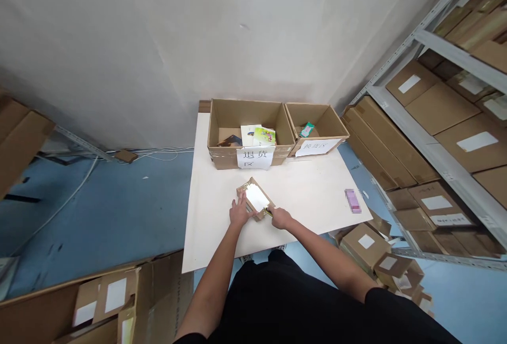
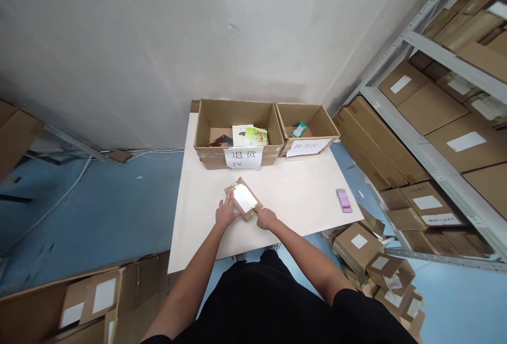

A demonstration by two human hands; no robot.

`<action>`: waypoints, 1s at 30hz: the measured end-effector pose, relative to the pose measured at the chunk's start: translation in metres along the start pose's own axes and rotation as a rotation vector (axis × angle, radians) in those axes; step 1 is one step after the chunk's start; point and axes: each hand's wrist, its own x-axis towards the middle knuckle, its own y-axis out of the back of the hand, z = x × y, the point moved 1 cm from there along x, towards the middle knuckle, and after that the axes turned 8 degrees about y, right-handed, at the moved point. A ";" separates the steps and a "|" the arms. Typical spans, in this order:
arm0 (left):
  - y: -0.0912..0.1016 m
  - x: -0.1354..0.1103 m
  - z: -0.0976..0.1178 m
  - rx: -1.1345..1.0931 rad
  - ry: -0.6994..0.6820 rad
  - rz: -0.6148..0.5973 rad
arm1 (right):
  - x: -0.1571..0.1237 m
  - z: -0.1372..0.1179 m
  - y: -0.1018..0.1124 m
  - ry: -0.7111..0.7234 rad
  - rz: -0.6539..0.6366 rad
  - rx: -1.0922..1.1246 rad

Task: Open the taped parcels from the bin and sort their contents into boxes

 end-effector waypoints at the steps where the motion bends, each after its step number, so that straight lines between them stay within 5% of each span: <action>1: 0.000 0.000 0.000 0.000 0.001 0.004 | -0.010 0.007 -0.002 -0.012 -0.015 0.004; 4: -0.001 -0.001 0.002 -0.013 0.008 0.016 | -0.035 0.033 -0.007 -0.030 -0.046 0.031; 8: -0.005 -0.005 0.020 -0.009 0.042 0.063 | -0.047 0.065 -0.017 -0.111 0.185 0.190; 14: -0.047 -0.037 0.089 0.073 0.118 0.197 | 0.009 0.069 -0.023 -0.290 0.409 0.384; 19: -0.074 -0.060 0.124 0.080 0.095 0.186 | 0.048 0.103 0.003 -0.290 0.423 0.384; 25: -0.051 -0.038 0.132 0.142 -0.053 0.210 | 0.037 0.177 0.008 -0.143 0.432 0.693; 30: -0.056 -0.021 0.135 0.229 -0.056 0.176 | 0.027 0.202 -0.004 -0.040 0.301 0.924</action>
